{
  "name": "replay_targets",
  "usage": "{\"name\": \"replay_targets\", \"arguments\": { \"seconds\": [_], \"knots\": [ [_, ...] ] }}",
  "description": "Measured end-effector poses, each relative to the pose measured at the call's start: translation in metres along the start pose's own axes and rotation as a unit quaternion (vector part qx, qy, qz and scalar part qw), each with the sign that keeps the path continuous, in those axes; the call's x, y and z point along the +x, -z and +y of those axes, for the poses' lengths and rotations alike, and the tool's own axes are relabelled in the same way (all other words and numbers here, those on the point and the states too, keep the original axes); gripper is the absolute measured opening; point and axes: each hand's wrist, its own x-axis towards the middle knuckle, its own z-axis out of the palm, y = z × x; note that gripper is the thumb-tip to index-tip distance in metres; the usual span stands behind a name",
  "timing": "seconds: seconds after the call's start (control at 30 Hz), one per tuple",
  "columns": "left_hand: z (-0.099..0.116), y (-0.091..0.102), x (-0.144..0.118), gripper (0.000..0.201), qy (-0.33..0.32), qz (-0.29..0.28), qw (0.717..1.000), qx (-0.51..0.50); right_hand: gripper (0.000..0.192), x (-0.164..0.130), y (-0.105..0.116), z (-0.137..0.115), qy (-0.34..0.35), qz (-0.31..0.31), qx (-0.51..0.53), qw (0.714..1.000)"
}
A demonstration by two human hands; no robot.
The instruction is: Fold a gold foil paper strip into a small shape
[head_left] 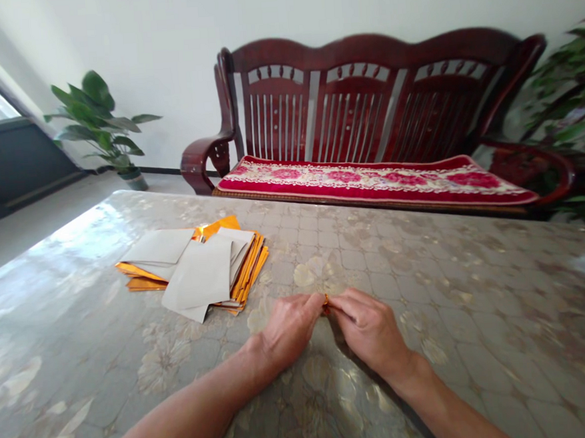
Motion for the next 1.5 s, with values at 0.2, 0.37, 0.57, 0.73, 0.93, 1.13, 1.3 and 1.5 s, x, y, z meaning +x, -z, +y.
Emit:
{"name": "replay_targets", "arguments": {
  "seconds": [0.2, 0.37, 0.57, 0.73, 0.93, 1.13, 1.3, 1.5],
  "knots": [
    [0.005, 0.003, 0.000, 0.016, 0.030, 0.001, 0.999, -0.035, 0.021, -0.001, -0.001, 0.002, -0.005, -0.001, -0.001, 1.000],
    [0.007, 0.002, 0.000, 0.016, 0.047, 0.013, 0.998, -0.042, 0.021, -0.003, -0.003, 0.001, -0.015, 0.011, -0.010, 1.000],
    [0.010, -0.005, 0.000, 0.016, 0.070, 0.014, 0.997, -0.035, 0.021, -0.003, -0.006, -0.005, -0.029, 0.030, -0.009, 0.999],
    [0.016, -0.004, 0.000, 0.016, 0.086, -0.006, 0.996, -0.016, 0.023, -0.004, -0.009, -0.011, -0.040, 0.043, -0.008, 0.998],
    [0.015, -0.008, -0.002, 0.018, 0.082, 0.015, 0.996, -0.030, 0.023, -0.008, -0.013, -0.012, -0.050, 0.061, 0.004, 0.997],
    [-0.001, -0.005, 0.002, 0.018, 0.075, 0.079, 0.983, -0.151, 0.020, -0.008, -0.006, 0.009, -0.033, 0.051, 0.033, 0.998],
    [-0.007, 0.001, 0.003, 0.020, 0.113, 0.075, 0.977, -0.165, 0.029, -0.007, 0.005, 0.026, 0.006, 0.057, -0.036, 0.998],
    [-0.005, 0.004, 0.000, 0.017, 0.095, 0.055, 0.986, -0.125, 0.028, -0.001, 0.016, 0.022, 0.078, 0.025, -0.025, 0.996]
  ]
}}
